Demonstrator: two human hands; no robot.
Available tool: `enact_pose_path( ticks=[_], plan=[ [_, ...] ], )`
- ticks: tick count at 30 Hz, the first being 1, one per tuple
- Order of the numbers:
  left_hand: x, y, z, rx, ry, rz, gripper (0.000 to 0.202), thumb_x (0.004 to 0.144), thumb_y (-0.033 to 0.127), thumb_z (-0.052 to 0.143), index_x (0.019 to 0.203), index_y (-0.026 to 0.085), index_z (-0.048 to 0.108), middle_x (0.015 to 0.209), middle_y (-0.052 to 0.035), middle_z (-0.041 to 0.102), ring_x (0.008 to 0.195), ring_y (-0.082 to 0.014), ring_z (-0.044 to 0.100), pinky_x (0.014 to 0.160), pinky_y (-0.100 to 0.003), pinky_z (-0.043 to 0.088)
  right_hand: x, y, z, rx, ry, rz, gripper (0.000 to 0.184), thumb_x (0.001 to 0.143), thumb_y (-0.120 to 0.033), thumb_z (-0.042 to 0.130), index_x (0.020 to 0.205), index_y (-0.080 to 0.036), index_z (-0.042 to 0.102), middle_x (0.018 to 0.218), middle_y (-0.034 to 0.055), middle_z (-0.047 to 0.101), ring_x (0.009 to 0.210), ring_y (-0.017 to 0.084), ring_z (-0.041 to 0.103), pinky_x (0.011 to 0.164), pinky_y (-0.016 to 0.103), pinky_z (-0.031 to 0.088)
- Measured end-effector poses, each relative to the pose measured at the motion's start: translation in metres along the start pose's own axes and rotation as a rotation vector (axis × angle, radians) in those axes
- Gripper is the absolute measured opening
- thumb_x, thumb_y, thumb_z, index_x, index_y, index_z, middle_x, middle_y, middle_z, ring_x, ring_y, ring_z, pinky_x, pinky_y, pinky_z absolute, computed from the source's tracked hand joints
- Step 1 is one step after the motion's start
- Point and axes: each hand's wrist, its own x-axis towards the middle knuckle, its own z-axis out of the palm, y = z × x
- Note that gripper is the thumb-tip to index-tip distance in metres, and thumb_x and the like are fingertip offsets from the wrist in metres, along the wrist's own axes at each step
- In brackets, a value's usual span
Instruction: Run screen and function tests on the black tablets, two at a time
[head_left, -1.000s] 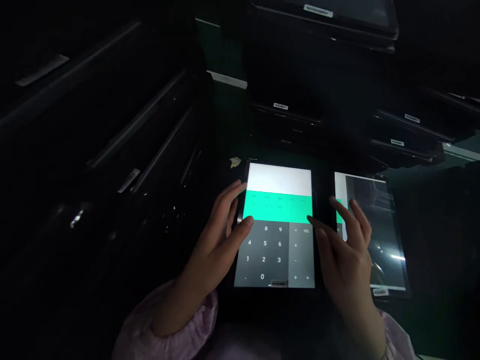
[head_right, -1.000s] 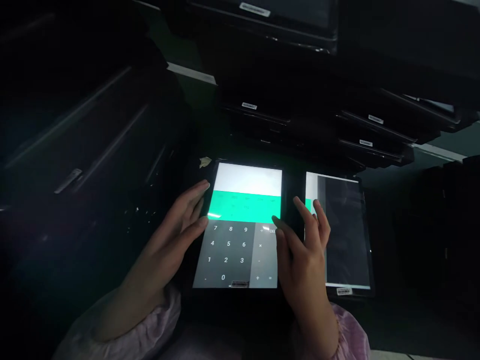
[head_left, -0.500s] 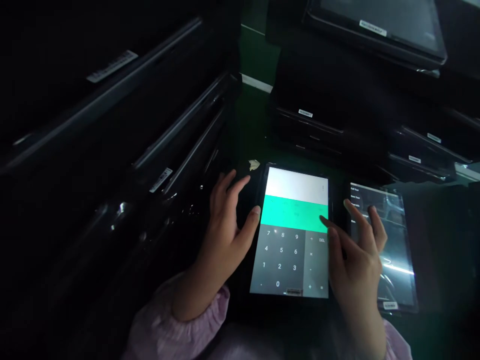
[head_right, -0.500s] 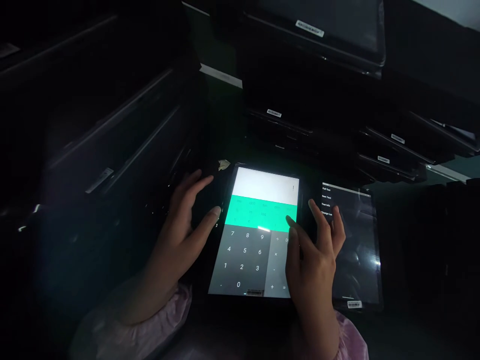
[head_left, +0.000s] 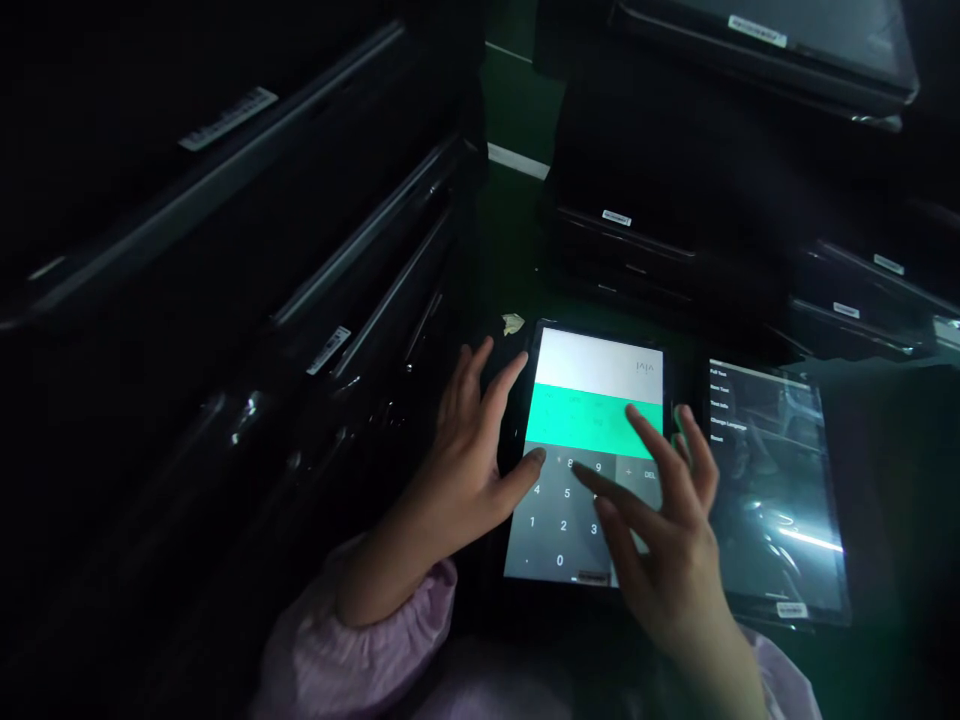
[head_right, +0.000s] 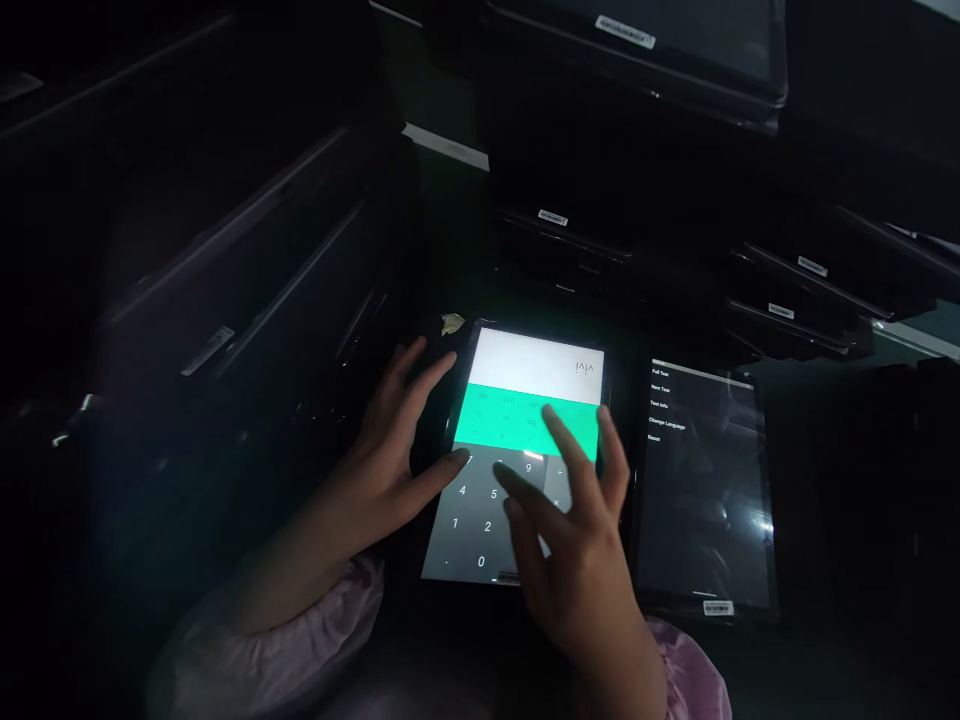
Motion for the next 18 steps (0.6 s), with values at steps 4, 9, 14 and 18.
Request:
enact_pose_path(
  ticks=[4, 9, 14, 18],
  plan=[
    [0.0, 0.0, -0.002, 0.038, -0.009, 0.017, 0.084, 0.103, 0.037, 0.066, 0.174, 0.04, 0.021, 0.189, -0.0119, 0.004, 0.173, -0.0481, -0.006, 0.132, -0.08, 0.023, 0.002, -0.006, 0.003, 0.008, -0.034, -0.018, 0.027, 0.109, -0.022, 0.06, 0.125, -0.029, 0.08, 0.171, 0.0043, 0.049, 0.17, 0.039, 0.02, 0.121, 0.065, 0.052],
    [0.0, -0.003, 0.002, 0.089, -0.005, 0.035, 0.088, 0.102, 0.033, 0.066, 0.175, 0.041, 0.018, 0.189, -0.0122, 0.005, 0.173, -0.0493, -0.004, 0.13, -0.081, 0.025, 0.001, 0.015, -0.004, -0.076, 0.137, 0.131, 0.026, 0.111, -0.029, 0.058, 0.113, -0.027, 0.084, 0.161, 0.0054, 0.06, 0.163, 0.042, 0.037, 0.116, 0.068, 0.054],
    [-0.002, -0.008, 0.01, 0.054, 0.095, 0.056, 0.087, 0.104, 0.043, 0.066, 0.175, 0.043, 0.015, 0.19, -0.0106, 0.004, 0.173, -0.0483, 0.0, 0.131, -0.078, 0.026, -0.001, 0.032, -0.004, -0.16, 0.191, 0.236, 0.032, 0.113, -0.039, 0.055, 0.112, -0.027, 0.085, 0.159, 0.0075, 0.062, 0.161, 0.047, 0.038, 0.116, 0.08, 0.046],
    [-0.002, -0.007, 0.01, 0.038, 0.074, 0.047, 0.08, 0.107, 0.044, 0.061, 0.174, 0.043, 0.017, 0.19, -0.0103, 0.006, 0.174, -0.0458, 0.001, 0.133, -0.077, 0.025, 0.003, 0.027, 0.001, -0.14, 0.164, 0.164, 0.029, 0.112, -0.035, 0.057, 0.117, -0.028, 0.084, 0.164, 0.0071, 0.057, 0.165, 0.045, 0.031, 0.121, 0.081, 0.042]
  ],
)
